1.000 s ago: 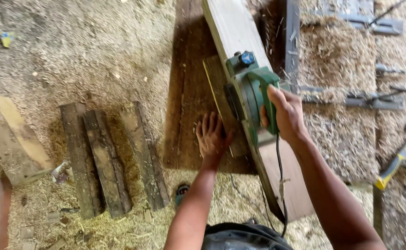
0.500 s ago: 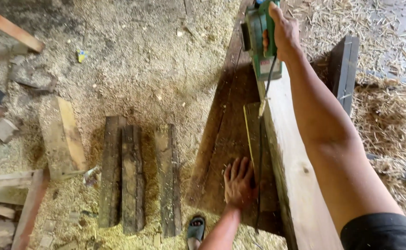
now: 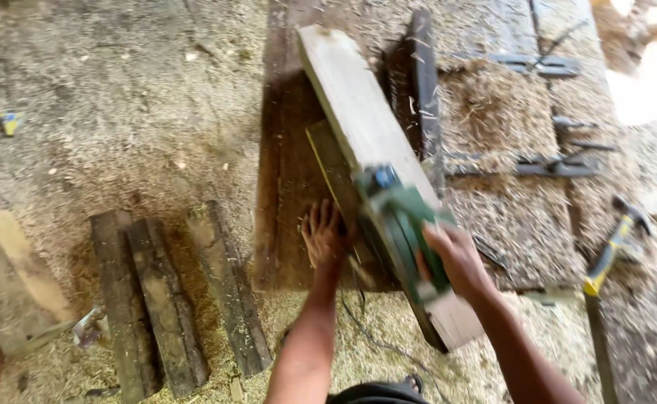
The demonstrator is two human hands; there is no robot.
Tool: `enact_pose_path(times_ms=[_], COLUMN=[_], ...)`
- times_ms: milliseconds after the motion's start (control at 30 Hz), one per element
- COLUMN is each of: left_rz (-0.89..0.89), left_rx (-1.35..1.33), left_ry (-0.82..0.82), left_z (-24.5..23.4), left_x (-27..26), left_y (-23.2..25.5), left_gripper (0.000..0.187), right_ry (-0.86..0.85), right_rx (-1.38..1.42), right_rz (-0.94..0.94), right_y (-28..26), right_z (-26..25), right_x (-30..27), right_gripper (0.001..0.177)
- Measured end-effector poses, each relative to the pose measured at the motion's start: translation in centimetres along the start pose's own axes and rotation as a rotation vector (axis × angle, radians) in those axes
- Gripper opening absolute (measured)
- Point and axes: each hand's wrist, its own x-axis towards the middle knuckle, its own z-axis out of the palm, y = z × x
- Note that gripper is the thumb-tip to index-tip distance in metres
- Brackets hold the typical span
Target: The recorder uses an electric planer on a wooden board and then prepares a piece of wood for cutting on a saw table.
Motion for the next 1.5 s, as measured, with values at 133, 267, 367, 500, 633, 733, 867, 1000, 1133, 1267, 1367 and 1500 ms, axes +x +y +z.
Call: enact_pose_path(times_ms=[133,267,367,500,633,733,867,1000,1133,1267,1367,1500], left_rz=[-0.094,-0.098,-0.091,-0.080,-0.101,-0.088,-0.050,-0.124,-0.112,-0.115,-0.112,-0.117], left_rx=[-0.012,0.048,0.002,0.009,0.032,0.054,0.059,0.040,-0.020,-0.066,-0.094,-0.118], left_ry=[-0.073,-0.048,0.015,0.019,-0.013,-0.002,-0.046,-0.090,-0.042,-0.104,-0.074,-0.153], left_z=[-3.0,-3.0,-3.0,-3.1,-2.4,-2.1,-2.2,-3.3,-3.0,-2.9,-2.6,-2.9], left_x=[0.2,0.0,-0.1,-0.1,0.2,0.2,0.4,0.6,0.4,0.6,0.4,1.6], left_y=[1.2,1.5,1.6,2.0,1.7,1.1,1.1,1.5,1.2,1.4,1.1,1.1], left_gripper=[0.073,0.073,0.072,0.074,0.073,0.075,0.076,0.078,0.078,0.077,0.076,0.080], right_ry=[0.063,0.207,0.323,0.302,0.237,0.174,0.118,0.078,0.070,0.042,0.082,0.125], right_rx=[-0.051,0.081,0.106,0.067,-0.008,-0.039,-0.107,-0.018,0.029,0.138,0.189,0.202], right_rz=[0.119,0.265,0.284,0.211,0.142,0.079,-0.016,-0.067,-0.111,-0.147,-0.133,-0.176], right_y=[8.6,14.1,15.8,15.0,12.6,9.8,3.7,-3.9,-8.8,-12.3,-15.6,-17.9], right_z=[-5.8,-9.9,-10.0,-10.8,-11.4,-11.0,-9.0,-5.2,-1.9,0.7,3.6,6.6], right_x=[-17.6,-29.3,-32.4,-29.9,-24.3,-17.5,-6.3,5.7,17.6,30.4,39.1,49.4], right_gripper=[0.047,0.041,0.042,0.044,0.044,0.046,0.049,0.048,0.043,0.040,0.043,0.046])
